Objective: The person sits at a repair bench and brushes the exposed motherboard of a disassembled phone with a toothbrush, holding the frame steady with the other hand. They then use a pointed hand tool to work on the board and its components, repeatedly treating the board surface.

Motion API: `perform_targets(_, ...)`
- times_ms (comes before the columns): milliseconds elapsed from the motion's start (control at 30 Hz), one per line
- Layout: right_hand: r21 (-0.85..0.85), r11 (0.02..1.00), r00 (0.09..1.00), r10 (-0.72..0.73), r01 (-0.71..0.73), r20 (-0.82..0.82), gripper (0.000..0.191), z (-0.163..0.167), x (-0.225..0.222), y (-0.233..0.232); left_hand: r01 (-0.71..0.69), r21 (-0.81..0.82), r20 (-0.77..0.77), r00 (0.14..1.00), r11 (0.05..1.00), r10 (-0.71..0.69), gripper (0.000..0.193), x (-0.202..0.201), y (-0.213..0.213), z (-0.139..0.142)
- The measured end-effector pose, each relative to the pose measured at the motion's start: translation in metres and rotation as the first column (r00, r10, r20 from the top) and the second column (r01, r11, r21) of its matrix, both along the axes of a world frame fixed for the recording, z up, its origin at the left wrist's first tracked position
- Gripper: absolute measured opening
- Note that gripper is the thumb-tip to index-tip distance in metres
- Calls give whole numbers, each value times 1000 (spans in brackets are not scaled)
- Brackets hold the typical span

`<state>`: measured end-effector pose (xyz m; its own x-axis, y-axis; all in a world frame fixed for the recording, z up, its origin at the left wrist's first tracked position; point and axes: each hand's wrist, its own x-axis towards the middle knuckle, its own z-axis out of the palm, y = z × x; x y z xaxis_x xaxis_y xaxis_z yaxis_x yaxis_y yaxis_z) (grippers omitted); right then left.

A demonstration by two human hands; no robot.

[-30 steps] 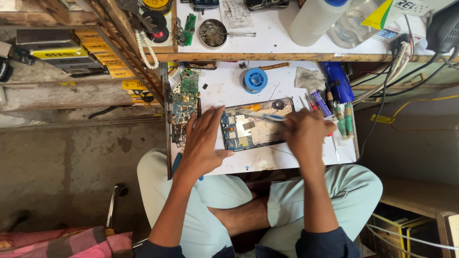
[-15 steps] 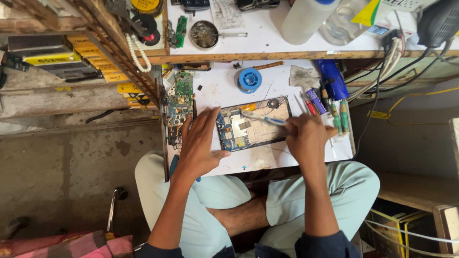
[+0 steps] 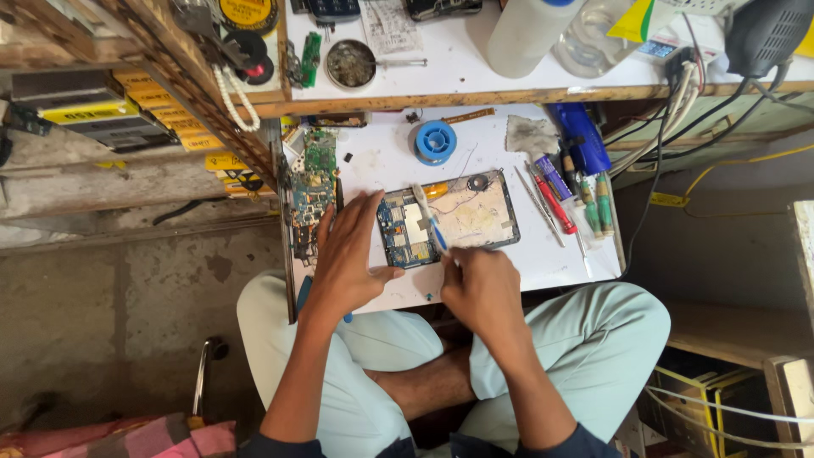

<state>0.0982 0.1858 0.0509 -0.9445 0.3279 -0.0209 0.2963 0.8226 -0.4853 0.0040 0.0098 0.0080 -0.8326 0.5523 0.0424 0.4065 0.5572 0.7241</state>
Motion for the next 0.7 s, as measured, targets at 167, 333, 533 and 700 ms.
perform_targets(167,-38,998,998,-39,41,55,13,3,21,-10,-9,7,5,1000,1000,9,115,-1,1,-1)
perform_targets(333,-21,999,999,-34,35,20,12,-5,6,-9,-5,-2,2,1000,1000,5,115,0,0,-3)
perform_targets(533,-48,997,999,-54,53,-9,16,-10,2,-9,-5,0,2,1000,1000,5,117,0,-1,-1)
perform_targets(700,-10,997,995,-80,80,56,13,-11,31,4,2,-12,6,1000,1000,-2,116,0,-1,-3)
